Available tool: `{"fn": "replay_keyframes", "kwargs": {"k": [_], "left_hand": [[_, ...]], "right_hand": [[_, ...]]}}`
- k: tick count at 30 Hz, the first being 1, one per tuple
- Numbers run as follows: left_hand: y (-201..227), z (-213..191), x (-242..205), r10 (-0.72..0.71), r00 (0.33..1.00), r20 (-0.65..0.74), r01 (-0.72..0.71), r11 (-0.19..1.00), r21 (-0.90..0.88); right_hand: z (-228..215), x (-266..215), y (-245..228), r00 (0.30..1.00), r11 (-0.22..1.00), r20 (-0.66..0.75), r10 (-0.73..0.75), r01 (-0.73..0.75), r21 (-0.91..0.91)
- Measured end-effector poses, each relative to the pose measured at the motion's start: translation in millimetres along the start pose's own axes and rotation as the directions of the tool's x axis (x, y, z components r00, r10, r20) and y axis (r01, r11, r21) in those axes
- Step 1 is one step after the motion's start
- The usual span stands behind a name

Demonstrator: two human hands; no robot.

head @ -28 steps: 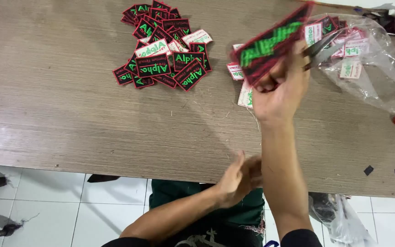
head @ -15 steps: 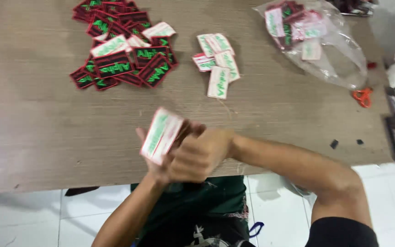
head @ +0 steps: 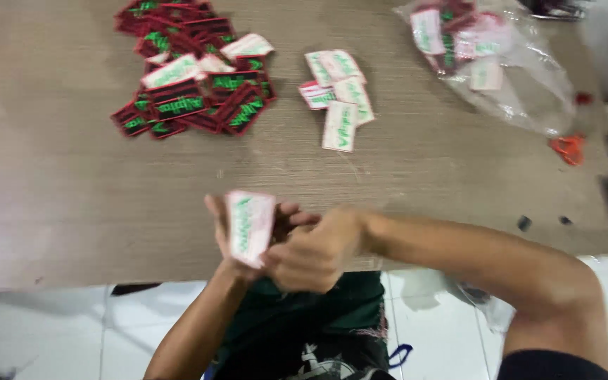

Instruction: Trimming excess threads from fabric labels using small scissors at a work table.

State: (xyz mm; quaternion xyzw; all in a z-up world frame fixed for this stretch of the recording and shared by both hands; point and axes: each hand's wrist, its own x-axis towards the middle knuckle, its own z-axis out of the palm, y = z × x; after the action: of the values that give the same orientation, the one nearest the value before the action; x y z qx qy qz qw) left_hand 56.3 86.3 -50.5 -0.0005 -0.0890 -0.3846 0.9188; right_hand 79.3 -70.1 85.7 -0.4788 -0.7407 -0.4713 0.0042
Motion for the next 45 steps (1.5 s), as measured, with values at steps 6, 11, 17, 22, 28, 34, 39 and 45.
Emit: {"fn": "replay_keyframes", "kwargs": {"k": [6,11,17,22,28,34,39,45], "left_hand": [[25,53,-9,0.091,0.994,0.06,-0.103,0.963,0.248],[22,40,-3,0.162,0.983,-0.085,-0.153,0.983,0.104],[21,20,-3,0.253,0.964,-0.089,-0.226,0.945,0.235],[22,28,-7,0.392,0.895,-0.211,-0.16,0.725,0.67],[26,21,-13,0.625,0.766,-0.151,-0.093,0.34,0.936],[19,44,-16,0.627,0.756,-0.187,-0.176,0.47,0.865],[17,50,-15,0.61,0.767,-0.199,-0.161,0.484,0.86],[13,44,-17,0.571,0.8,-0.182,-0.15,0.485,0.862]], "right_hand": [[21,-51,-22,0.992,0.998,0.113,0.061,-0.059,-0.024],[15,-43,-16,0.974,0.982,0.13,0.187,-0.188,-0.004],[22,-49,-18,0.959,0.968,0.132,0.251,-0.248,-0.041],[24,-53,-18,0.952,0.957,0.117,0.282,-0.272,-0.096],[32,-83,-30,0.914,0.913,0.09,0.396,-0.382,-0.142],[15,-84,-37,0.608,0.655,0.253,0.752,-0.733,-0.183],[3,-68,-30,0.538,0.61,0.304,0.786,-0.755,-0.24],[2,-49,-25,0.495,0.527,0.277,0.823,-0.848,-0.05]]}}
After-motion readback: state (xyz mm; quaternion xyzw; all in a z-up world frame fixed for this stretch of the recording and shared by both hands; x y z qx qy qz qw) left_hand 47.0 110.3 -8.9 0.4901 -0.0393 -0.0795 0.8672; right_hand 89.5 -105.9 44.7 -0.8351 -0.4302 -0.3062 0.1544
